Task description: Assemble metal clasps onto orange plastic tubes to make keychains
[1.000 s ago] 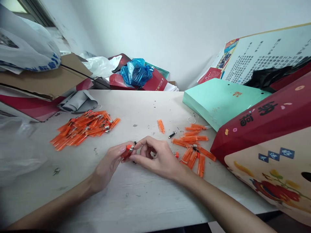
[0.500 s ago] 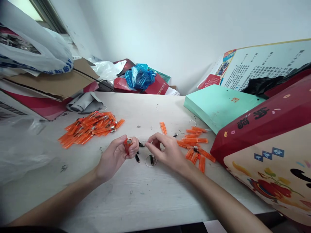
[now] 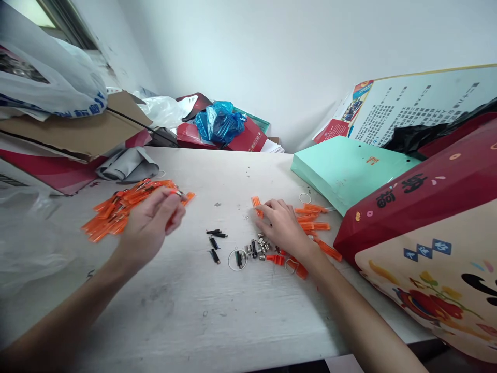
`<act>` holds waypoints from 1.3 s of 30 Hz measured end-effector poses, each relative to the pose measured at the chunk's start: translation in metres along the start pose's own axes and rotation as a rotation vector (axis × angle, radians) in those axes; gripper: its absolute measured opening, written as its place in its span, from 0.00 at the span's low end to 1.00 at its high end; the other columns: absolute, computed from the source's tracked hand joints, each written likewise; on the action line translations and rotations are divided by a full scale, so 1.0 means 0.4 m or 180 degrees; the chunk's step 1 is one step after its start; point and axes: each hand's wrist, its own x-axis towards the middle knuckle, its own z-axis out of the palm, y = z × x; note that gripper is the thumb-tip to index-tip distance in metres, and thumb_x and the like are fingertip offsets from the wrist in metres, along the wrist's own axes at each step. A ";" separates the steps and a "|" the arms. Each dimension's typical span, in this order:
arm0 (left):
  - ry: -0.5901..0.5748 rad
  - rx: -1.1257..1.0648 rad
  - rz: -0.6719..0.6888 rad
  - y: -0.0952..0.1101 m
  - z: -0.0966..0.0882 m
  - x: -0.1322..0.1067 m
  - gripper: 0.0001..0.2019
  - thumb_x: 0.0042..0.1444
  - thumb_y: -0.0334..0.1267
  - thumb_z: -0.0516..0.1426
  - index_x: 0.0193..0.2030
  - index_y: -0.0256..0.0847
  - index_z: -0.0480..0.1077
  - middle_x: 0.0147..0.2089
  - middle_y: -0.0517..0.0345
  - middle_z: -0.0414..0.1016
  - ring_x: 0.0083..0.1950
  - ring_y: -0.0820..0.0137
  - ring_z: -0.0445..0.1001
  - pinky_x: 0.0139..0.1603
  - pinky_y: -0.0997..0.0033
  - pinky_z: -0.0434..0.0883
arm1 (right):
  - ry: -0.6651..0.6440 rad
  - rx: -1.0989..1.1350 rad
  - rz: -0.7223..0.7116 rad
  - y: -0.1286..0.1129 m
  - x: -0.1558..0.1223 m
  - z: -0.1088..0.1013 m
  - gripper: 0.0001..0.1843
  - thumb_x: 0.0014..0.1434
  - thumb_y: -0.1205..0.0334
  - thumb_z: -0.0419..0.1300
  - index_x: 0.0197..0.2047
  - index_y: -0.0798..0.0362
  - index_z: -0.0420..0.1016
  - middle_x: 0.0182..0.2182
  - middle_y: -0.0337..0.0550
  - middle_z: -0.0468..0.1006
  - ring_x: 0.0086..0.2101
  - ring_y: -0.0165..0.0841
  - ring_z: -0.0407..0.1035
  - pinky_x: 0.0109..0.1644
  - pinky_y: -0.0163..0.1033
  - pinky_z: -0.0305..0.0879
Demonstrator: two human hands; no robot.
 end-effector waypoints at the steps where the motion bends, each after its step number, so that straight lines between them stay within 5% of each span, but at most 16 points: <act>1: 0.0282 0.0539 0.0192 -0.003 -0.024 0.015 0.14 0.70 0.49 0.52 0.41 0.42 0.68 0.29 0.62 0.64 0.28 0.72 0.61 0.29 0.70 0.58 | 0.0000 0.0016 0.0012 -0.004 0.000 -0.001 0.13 0.69 0.60 0.59 0.55 0.49 0.77 0.49 0.50 0.78 0.51 0.44 0.70 0.55 0.51 0.66; 4: 0.0766 0.2459 0.0587 -0.021 -0.095 0.052 0.12 0.69 0.45 0.54 0.44 0.41 0.74 0.42 0.54 0.77 0.40 0.65 0.72 0.38 0.66 0.62 | -0.0053 0.0046 0.0046 -0.015 -0.001 -0.007 0.07 0.68 0.61 0.60 0.47 0.50 0.77 0.43 0.47 0.79 0.46 0.42 0.71 0.52 0.48 0.65; 6: 0.0917 0.3127 0.0428 -0.037 -0.134 0.067 0.14 0.69 0.47 0.54 0.47 0.43 0.77 0.49 0.54 0.79 0.43 0.62 0.74 0.37 0.65 0.60 | -0.0080 0.0060 0.0077 -0.020 -0.001 -0.009 0.05 0.68 0.61 0.60 0.43 0.51 0.76 0.40 0.45 0.79 0.44 0.41 0.71 0.51 0.47 0.64; 11: 0.0806 0.3760 0.0204 -0.085 -0.184 0.083 0.15 0.69 0.45 0.54 0.51 0.45 0.80 0.49 0.53 0.80 0.46 0.59 0.75 0.36 0.64 0.61 | -0.0170 0.0145 0.0203 -0.028 -0.004 -0.006 0.03 0.67 0.62 0.61 0.41 0.51 0.75 0.40 0.45 0.79 0.43 0.41 0.72 0.47 0.45 0.64; 16: 0.0563 0.4068 0.0213 -0.133 -0.191 0.097 0.16 0.69 0.43 0.53 0.51 0.44 0.81 0.50 0.49 0.80 0.52 0.54 0.73 0.43 0.60 0.67 | -0.0222 0.0335 0.0183 -0.036 -0.011 -0.009 0.10 0.65 0.65 0.61 0.50 0.49 0.76 0.41 0.44 0.80 0.43 0.39 0.73 0.48 0.44 0.65; 19: 0.0410 0.4132 0.0214 -0.150 -0.192 0.102 0.16 0.68 0.41 0.52 0.51 0.43 0.81 0.51 0.49 0.80 0.52 0.53 0.73 0.46 0.59 0.69 | -0.0256 0.0255 0.0136 -0.045 -0.011 -0.014 0.13 0.66 0.68 0.61 0.53 0.50 0.76 0.43 0.45 0.80 0.43 0.39 0.74 0.49 0.44 0.64; 26: 0.0300 0.4214 0.0164 -0.164 -0.190 0.107 0.17 0.67 0.43 0.53 0.53 0.41 0.80 0.54 0.45 0.79 0.55 0.49 0.73 0.49 0.54 0.70 | -0.0286 0.0147 0.0058 -0.051 -0.004 -0.010 0.05 0.67 0.65 0.61 0.43 0.52 0.79 0.38 0.45 0.80 0.43 0.41 0.73 0.46 0.44 0.64; 32: 0.0467 0.4047 0.0374 -0.157 -0.180 0.111 0.17 0.67 0.45 0.54 0.54 0.40 0.78 0.55 0.42 0.77 0.56 0.47 0.72 0.52 0.50 0.69 | 0.0329 0.0609 -0.0282 -0.053 -0.011 0.003 0.04 0.68 0.63 0.62 0.46 0.50 0.78 0.42 0.43 0.80 0.43 0.37 0.74 0.51 0.46 0.65; 36: 0.0571 0.3160 0.1063 -0.109 -0.112 0.079 0.15 0.68 0.45 0.55 0.53 0.40 0.77 0.53 0.46 0.78 0.57 0.51 0.73 0.59 0.50 0.68 | 0.0715 0.1024 -0.0440 -0.097 -0.025 -0.007 0.04 0.68 0.62 0.63 0.46 0.49 0.77 0.41 0.41 0.80 0.43 0.35 0.74 0.49 0.43 0.68; 39: -0.0138 0.2121 0.1446 -0.064 -0.024 0.019 0.15 0.68 0.46 0.58 0.57 0.42 0.73 0.55 0.50 0.78 0.57 0.59 0.74 0.61 0.56 0.69 | 0.1067 0.1195 -0.0552 -0.137 -0.040 -0.008 0.11 0.67 0.62 0.65 0.52 0.50 0.74 0.40 0.41 0.80 0.41 0.34 0.74 0.48 0.42 0.70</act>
